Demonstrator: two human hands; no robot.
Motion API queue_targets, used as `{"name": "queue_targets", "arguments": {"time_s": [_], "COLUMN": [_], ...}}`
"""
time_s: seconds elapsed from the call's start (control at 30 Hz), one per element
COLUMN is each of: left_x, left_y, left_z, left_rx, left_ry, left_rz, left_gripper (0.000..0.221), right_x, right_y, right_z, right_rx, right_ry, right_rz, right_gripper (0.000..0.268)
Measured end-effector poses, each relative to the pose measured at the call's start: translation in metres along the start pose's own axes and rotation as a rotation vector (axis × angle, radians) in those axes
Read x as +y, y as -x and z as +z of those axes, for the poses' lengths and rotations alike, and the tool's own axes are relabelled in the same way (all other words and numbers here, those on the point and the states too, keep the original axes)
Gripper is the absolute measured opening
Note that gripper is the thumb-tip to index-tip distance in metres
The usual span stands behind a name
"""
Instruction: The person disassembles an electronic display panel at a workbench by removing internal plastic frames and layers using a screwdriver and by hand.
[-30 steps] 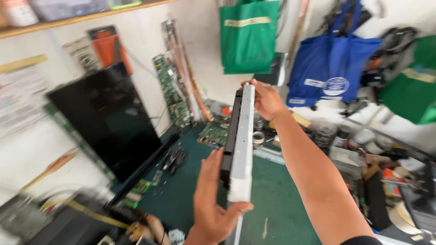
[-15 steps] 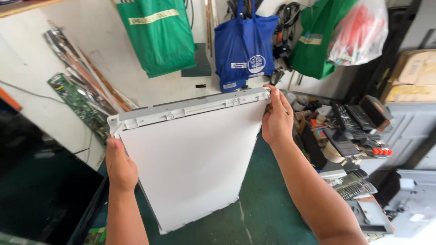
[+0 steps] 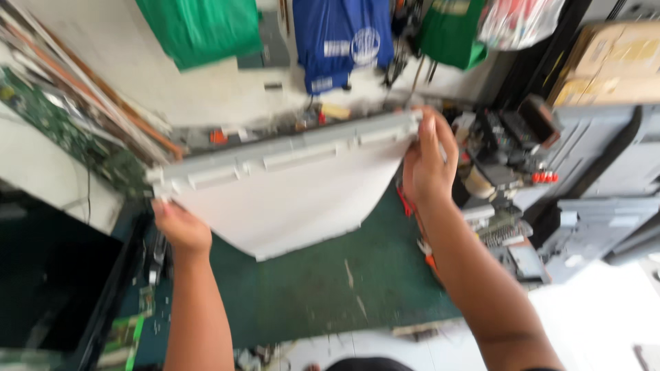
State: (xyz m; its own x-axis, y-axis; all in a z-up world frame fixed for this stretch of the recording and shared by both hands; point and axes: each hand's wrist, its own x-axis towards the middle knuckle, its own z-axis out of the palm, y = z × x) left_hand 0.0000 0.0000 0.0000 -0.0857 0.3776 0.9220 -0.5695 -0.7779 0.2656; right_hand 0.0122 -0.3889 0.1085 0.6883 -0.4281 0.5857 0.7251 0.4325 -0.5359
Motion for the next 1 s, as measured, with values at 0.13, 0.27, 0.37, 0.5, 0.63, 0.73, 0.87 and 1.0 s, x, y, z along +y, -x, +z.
{"name": "queue_targets", "arguments": {"time_s": [0.13,0.27,0.37,0.5,0.63,0.73,0.87,1.0], "left_x": [0.026,0.102,0.112,0.115,0.100,0.093,0.085,0.075], "left_y": [-0.019,-0.046,-0.049,-0.051,-0.043,-0.044,-0.054,-0.056], "left_z": [-0.018,0.002,0.000,0.001,0.001,-0.008,-0.026,-0.039], "left_rx": [-0.350,-0.267,-0.177,-0.127,-0.078,0.042,0.191,-0.112], "left_ry": [0.350,0.552,0.257,0.119,0.044,0.096,0.188,0.164], "left_rz": [-0.362,-0.460,-0.390,-0.390,-0.276,-0.367,-0.640,-0.953], "left_gripper": [0.047,0.056,0.058,0.053,0.048,0.051,0.021,0.033], "right_x": [-0.001,-0.006,-0.001,-0.008,0.027,0.038,0.042,0.053], "right_y": [-0.023,-0.031,-0.034,-0.032,-0.052,-0.062,-0.070,-0.078], "right_z": [-0.020,-0.009,-0.006,0.001,-0.011,-0.003,0.008,0.013], "right_rx": [-0.179,-0.279,-0.192,-0.107,-0.093,-0.099,-0.114,-0.071], "right_ry": [0.098,0.065,0.071,0.198,0.095,0.074,0.138,0.183], "right_rz": [0.216,0.132,0.186,0.262,0.257,0.298,0.344,0.381], "right_gripper": [0.037,0.034,0.035,0.046,0.043,0.033,0.040,0.041]}}
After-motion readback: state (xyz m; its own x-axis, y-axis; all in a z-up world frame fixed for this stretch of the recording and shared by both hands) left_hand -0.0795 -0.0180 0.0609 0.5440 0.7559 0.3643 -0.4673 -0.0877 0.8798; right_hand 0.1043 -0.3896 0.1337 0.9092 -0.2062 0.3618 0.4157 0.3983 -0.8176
